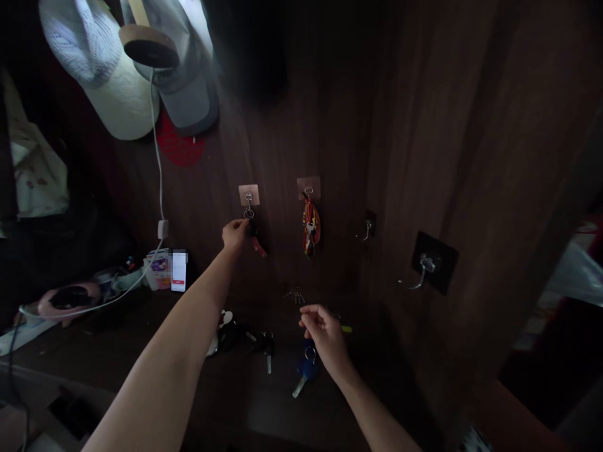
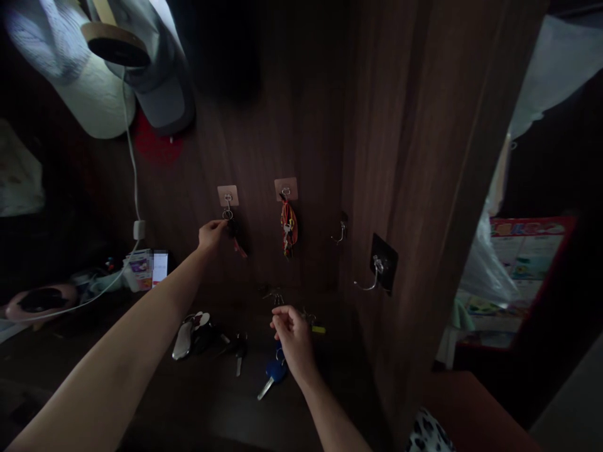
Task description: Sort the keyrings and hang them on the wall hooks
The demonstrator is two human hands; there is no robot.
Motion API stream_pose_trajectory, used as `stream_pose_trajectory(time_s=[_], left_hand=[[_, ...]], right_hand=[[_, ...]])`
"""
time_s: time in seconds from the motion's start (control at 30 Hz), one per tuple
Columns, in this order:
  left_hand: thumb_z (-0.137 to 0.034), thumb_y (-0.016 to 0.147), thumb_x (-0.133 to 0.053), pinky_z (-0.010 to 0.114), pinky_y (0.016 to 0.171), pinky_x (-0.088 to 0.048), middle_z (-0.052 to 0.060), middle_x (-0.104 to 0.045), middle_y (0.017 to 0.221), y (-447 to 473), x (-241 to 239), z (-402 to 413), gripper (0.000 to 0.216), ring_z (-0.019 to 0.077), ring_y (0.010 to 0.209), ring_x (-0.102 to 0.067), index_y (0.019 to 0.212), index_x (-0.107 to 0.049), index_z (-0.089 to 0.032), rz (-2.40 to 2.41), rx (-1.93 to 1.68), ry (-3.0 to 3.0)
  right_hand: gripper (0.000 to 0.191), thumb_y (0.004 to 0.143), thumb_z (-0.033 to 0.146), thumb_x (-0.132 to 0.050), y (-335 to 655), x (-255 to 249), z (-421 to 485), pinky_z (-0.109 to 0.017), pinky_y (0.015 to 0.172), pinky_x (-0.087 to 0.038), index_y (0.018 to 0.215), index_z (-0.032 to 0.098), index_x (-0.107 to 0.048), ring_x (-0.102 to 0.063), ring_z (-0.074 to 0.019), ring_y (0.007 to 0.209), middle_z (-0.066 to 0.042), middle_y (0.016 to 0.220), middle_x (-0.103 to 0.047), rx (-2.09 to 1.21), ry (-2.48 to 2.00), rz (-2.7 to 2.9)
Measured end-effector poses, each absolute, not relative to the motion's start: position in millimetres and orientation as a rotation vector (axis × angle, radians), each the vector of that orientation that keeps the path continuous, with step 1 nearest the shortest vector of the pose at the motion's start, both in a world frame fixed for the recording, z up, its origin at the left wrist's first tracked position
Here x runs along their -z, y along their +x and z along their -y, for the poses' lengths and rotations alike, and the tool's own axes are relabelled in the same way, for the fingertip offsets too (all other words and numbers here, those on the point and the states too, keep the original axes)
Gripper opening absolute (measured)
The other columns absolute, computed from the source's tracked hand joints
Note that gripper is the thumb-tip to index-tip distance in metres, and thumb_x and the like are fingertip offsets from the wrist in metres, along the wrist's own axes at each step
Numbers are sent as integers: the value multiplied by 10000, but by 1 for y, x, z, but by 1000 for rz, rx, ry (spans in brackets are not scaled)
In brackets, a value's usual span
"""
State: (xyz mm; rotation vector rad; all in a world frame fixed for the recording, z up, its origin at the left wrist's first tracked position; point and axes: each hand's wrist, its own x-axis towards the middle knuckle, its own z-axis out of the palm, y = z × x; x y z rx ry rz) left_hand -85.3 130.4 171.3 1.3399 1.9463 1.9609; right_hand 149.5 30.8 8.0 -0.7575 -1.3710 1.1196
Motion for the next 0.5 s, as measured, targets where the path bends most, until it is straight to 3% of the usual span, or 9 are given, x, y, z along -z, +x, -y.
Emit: stream_pose_trajectory(time_s=[0.5], left_hand=[[-393,695,-525,235,606,-425,37,-684,725,-66,-66,-75,286,166,705,-611,795,-674,-171,-1904,-1711,1393]], right_hand=[[167,696,317,-564,148,-9,-32,-209,430,-392,770,170,-595,-477,-89,441,6,591,-575,-1103,-809,1360]])
